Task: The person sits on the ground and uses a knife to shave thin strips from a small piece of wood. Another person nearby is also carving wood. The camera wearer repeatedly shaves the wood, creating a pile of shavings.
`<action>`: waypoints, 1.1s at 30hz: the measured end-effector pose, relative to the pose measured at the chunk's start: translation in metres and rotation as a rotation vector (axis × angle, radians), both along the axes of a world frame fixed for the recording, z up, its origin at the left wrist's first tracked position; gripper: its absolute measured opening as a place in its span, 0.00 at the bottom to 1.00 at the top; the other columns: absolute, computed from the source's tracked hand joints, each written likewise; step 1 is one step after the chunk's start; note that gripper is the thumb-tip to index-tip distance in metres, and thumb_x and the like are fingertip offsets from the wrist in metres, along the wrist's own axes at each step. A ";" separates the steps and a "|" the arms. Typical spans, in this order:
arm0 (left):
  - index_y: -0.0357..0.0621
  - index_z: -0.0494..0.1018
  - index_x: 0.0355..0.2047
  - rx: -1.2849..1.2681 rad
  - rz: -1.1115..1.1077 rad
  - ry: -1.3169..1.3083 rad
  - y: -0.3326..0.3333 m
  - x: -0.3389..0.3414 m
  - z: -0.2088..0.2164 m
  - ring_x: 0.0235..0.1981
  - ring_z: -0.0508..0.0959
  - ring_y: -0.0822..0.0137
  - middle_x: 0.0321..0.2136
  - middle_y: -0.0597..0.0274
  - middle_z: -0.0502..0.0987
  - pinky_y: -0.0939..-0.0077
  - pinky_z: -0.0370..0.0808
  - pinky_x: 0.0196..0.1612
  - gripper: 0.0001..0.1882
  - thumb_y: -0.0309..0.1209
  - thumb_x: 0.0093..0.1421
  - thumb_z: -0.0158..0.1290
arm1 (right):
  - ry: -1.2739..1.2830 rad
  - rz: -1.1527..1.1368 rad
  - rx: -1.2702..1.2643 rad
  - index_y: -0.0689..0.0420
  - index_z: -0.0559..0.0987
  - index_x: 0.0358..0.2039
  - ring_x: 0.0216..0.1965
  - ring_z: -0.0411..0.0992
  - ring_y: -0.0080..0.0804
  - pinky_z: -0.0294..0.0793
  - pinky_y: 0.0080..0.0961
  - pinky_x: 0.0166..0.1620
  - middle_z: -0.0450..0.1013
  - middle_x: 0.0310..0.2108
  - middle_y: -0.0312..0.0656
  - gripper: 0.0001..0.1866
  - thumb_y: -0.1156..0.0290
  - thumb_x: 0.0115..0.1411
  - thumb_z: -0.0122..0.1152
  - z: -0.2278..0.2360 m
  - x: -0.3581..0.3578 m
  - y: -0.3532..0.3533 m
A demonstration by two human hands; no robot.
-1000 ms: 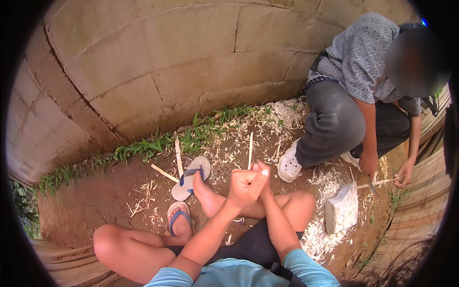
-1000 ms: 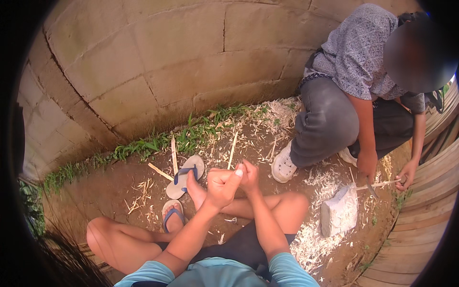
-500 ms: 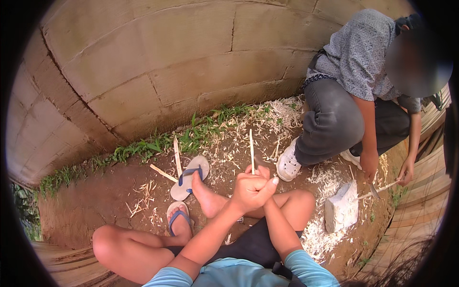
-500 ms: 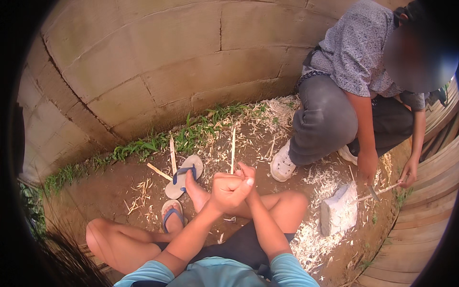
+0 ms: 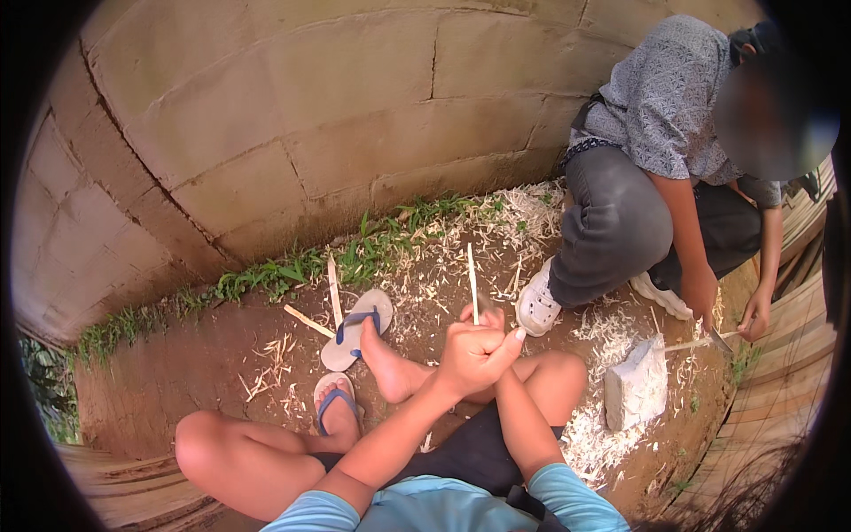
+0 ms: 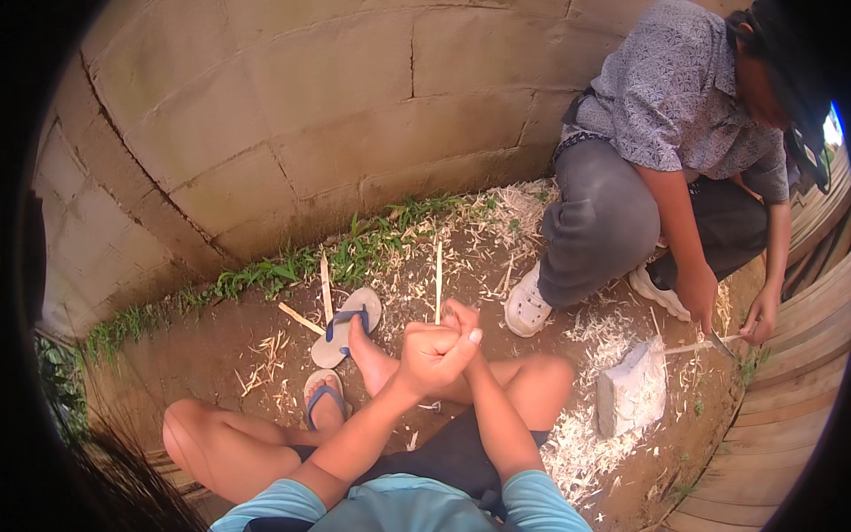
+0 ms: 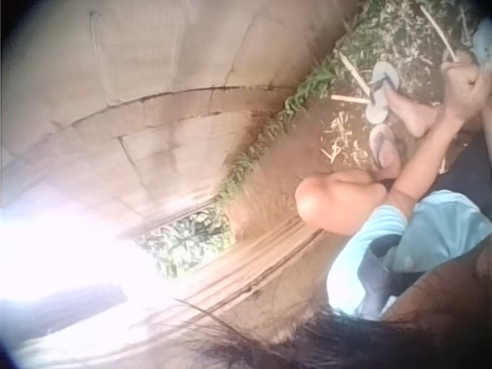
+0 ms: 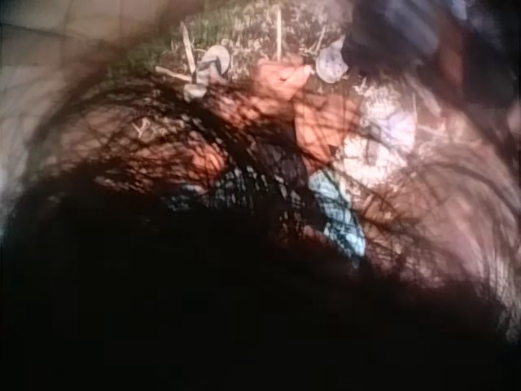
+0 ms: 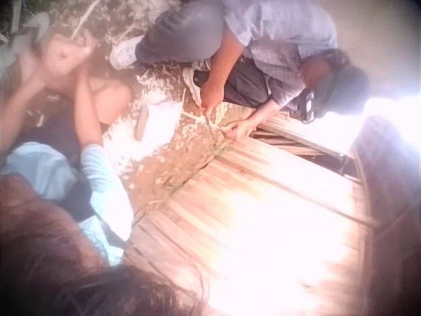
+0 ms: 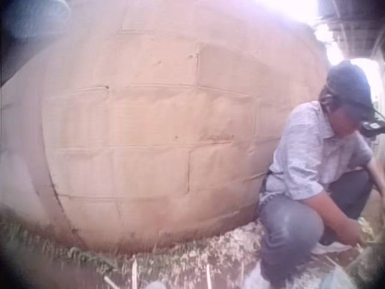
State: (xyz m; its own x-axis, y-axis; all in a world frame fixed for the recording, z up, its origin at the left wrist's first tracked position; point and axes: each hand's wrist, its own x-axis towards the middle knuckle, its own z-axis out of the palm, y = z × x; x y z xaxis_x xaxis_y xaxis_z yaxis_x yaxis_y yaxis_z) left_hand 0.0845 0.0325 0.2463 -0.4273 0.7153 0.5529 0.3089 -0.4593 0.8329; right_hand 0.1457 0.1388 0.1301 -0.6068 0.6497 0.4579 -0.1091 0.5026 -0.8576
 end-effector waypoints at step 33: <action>0.37 0.62 0.07 0.007 -0.036 -0.131 -0.008 0.015 0.016 0.08 0.59 0.75 0.06 0.63 0.59 0.74 0.55 0.13 0.24 0.25 0.58 0.56 | -0.006 0.009 -0.392 0.59 0.75 0.25 0.18 0.61 0.18 0.57 0.23 0.22 0.62 0.13 0.34 0.29 0.42 0.63 0.46 -0.019 0.011 0.006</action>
State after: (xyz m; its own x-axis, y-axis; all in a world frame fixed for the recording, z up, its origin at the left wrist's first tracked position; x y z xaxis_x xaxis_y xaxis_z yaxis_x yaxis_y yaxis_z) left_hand 0.0994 0.0243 0.2620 -0.4698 0.7281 0.4991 0.1812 -0.4738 0.8618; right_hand 0.1564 0.1449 0.1110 -0.6148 0.7696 0.1723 -0.1064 0.1355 -0.9850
